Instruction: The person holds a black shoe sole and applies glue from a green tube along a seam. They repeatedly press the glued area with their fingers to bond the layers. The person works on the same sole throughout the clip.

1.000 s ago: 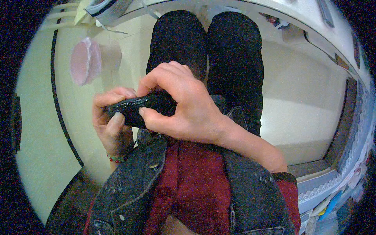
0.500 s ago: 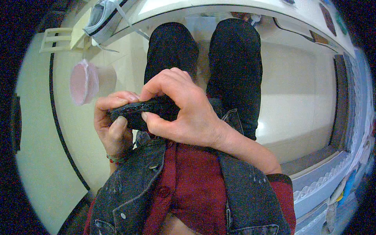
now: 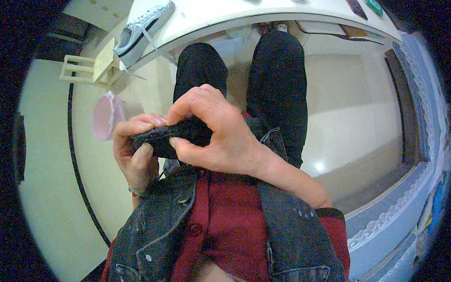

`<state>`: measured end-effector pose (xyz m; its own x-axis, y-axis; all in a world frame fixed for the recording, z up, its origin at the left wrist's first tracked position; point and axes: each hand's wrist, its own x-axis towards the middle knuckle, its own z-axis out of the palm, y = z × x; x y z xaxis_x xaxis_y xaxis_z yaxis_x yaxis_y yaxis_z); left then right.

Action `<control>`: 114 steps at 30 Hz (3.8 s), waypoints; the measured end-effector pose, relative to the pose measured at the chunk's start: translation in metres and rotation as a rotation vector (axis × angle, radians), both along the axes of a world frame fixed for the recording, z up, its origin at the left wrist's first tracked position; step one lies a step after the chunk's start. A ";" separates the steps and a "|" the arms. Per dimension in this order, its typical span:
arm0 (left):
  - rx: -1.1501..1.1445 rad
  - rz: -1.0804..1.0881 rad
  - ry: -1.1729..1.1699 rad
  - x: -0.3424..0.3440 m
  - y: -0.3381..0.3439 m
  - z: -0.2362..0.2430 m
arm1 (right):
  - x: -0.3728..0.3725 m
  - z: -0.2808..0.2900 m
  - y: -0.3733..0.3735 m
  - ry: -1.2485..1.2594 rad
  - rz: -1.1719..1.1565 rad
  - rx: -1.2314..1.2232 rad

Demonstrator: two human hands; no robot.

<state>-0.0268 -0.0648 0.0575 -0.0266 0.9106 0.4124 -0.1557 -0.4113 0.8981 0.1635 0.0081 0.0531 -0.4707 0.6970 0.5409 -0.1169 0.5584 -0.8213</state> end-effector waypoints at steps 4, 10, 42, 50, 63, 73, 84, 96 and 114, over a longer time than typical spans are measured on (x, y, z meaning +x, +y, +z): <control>0.049 0.012 0.028 0.008 -0.008 0.007 | 0.002 0.004 -0.009 0.098 -0.014 -0.005; 0.050 0.095 0.070 0.008 -0.016 0.007 | -0.002 0.001 -0.011 0.128 0.008 -0.015; -0.073 0.212 0.080 0.011 -0.025 0.031 | -0.008 0.010 -0.008 0.147 0.088 -0.019; -0.075 0.247 0.065 0.023 -0.043 0.033 | -0.001 0.011 -0.016 0.110 0.156 0.001; -0.070 0.256 -0.081 -0.007 -0.074 -0.002 | -0.030 0.011 -0.039 -0.144 0.230 -0.215; -0.034 0.283 -0.209 -0.029 -0.090 -0.029 | -0.058 0.015 -0.046 -0.324 0.294 -0.148; -0.021 0.279 -0.196 -0.022 -0.082 -0.033 | -0.049 0.007 -0.040 -0.300 0.288 -0.111; -0.163 0.292 -0.158 -0.012 -0.079 -0.020 | -0.037 0.008 -0.040 -0.306 0.230 -0.208; -0.069 0.293 -0.076 -0.018 -0.079 -0.024 | -0.048 0.007 -0.036 -0.207 0.247 -0.062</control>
<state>-0.0452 -0.1437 0.0336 -0.3207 0.8853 0.3367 -0.1076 -0.3872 0.9157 0.1159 -0.0280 0.0606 -0.7254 0.5762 0.3766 -0.0701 0.4823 -0.8732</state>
